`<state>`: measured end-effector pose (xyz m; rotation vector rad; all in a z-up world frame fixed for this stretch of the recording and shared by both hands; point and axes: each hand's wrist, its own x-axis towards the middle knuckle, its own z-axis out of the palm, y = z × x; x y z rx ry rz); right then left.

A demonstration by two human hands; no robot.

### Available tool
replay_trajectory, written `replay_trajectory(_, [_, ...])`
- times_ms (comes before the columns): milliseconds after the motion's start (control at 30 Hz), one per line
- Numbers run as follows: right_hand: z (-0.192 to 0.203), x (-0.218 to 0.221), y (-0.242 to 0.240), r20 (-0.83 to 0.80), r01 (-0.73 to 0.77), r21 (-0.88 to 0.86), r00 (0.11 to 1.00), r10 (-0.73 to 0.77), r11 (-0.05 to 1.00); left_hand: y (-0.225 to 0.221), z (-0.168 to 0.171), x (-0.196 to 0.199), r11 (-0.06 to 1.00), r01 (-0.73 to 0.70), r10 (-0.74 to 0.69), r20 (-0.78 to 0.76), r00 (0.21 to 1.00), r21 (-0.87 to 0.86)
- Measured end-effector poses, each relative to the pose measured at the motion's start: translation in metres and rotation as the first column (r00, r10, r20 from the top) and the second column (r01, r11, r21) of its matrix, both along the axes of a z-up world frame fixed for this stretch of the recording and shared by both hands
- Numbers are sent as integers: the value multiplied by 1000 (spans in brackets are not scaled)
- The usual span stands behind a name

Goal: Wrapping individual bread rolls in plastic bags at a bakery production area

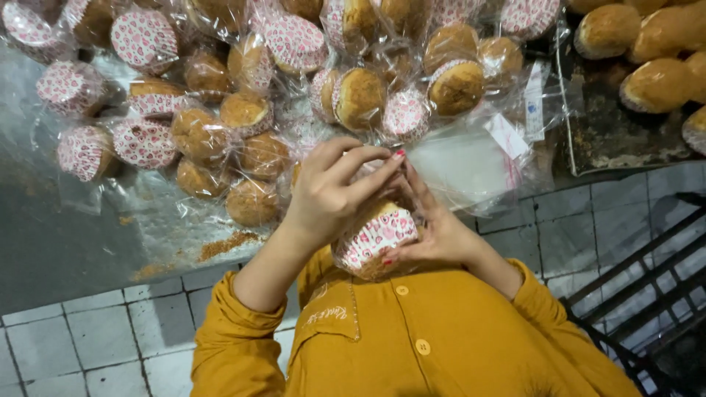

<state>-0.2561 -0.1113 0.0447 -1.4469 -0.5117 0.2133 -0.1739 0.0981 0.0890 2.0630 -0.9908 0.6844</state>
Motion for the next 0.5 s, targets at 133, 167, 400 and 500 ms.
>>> replay_trajectory(133, [13, 2, -3, 43, -3, -56, 999, 6, 998, -17, 2, 10, 999, 16, -9, 140, 990, -46])
replay_trajectory(167, [16, 0, -1, 60, 42, -140, 998, -34, 989, -20, -2, 10, 999, 6, 2, 165, 986, -52])
replay_trajectory(400, [24, 7, 2, -145, 97, -49, 984, -103, 994, 48, -29, 27, 900, 170, -164, 49, 985, -401])
replay_trajectory(500, [24, 15, -4, -259, 244, 44, 939, -224, 969, 158, -29, 26, 442, 250, -527, -24, 850, -861])
